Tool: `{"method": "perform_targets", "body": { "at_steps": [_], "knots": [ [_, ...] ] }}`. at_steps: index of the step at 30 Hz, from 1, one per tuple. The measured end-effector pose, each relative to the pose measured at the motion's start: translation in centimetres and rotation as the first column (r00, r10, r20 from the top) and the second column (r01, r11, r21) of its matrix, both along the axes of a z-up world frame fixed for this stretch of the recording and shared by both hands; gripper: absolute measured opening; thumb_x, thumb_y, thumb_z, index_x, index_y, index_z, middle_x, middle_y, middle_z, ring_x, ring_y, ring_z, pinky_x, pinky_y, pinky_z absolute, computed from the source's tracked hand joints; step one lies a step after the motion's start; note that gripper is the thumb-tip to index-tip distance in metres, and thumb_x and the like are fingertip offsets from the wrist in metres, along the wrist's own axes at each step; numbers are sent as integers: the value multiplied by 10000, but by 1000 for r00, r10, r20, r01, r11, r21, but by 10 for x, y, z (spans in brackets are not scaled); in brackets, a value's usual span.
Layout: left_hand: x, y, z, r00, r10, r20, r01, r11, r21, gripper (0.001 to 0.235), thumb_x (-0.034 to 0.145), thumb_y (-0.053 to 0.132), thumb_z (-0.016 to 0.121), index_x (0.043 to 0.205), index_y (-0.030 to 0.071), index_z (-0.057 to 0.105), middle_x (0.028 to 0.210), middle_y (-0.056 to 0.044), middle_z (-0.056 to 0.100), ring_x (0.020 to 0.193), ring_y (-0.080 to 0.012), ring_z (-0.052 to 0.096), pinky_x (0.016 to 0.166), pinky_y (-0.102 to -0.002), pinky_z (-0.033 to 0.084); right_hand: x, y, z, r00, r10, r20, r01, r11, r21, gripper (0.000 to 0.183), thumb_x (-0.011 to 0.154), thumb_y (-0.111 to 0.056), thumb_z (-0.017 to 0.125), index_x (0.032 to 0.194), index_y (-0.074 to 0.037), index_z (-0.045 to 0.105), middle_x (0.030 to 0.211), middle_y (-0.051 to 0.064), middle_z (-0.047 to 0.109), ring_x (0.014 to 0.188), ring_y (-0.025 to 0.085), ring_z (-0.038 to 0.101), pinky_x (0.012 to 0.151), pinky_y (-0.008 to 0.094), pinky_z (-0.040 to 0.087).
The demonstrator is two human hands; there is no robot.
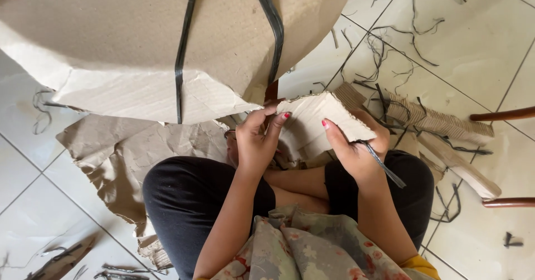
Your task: Packaging a furniture piece by wrapping legs with cardboard and securing with plastic ties
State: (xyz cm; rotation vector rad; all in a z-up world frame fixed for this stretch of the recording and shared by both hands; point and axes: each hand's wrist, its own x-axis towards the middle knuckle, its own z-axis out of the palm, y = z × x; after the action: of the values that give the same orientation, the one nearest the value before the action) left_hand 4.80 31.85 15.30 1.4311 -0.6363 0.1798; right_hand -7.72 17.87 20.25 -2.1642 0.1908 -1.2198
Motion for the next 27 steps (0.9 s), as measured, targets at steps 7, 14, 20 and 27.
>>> {"method": "perform_targets", "body": {
  "at_steps": [7,14,20,27],
  "knots": [
    [11,-2,-17,1000,15,8,-15,1000,-6,186,833,82,876,962,2,769,733,-170,699,700,-317,726,644,-377,557,4,5,5,999,-25,-36,25,1000,-16,211,856,-10,882,897,78,695,776,236,702,764,421,746,640,408,568],
    [14,-11,-10,994,80,74,-80,997,5,185,793,150,915,884,56,785,620,-124,673,559,-321,663,566,-335,546,4,24,17,997,-69,-34,68,998,-16,220,855,0,860,986,73,699,805,227,705,722,338,737,603,358,537],
    [12,-12,7,998,-19,59,17,1000,21,132,848,133,834,957,96,770,713,-86,734,652,-276,724,596,-336,569,33,59,19,995,-99,-28,100,994,47,402,909,24,740,1259,73,548,892,232,683,683,316,699,581,374,558],
    [23,35,-27,941,-321,-104,306,942,-138,304,838,9,775,1138,18,732,853,-135,780,815,-193,742,753,-370,593,68,78,-13,994,-107,-38,112,981,157,568,894,42,714,1383,38,426,1189,346,615,1094,477,665,880,591,542]
  ]
}}
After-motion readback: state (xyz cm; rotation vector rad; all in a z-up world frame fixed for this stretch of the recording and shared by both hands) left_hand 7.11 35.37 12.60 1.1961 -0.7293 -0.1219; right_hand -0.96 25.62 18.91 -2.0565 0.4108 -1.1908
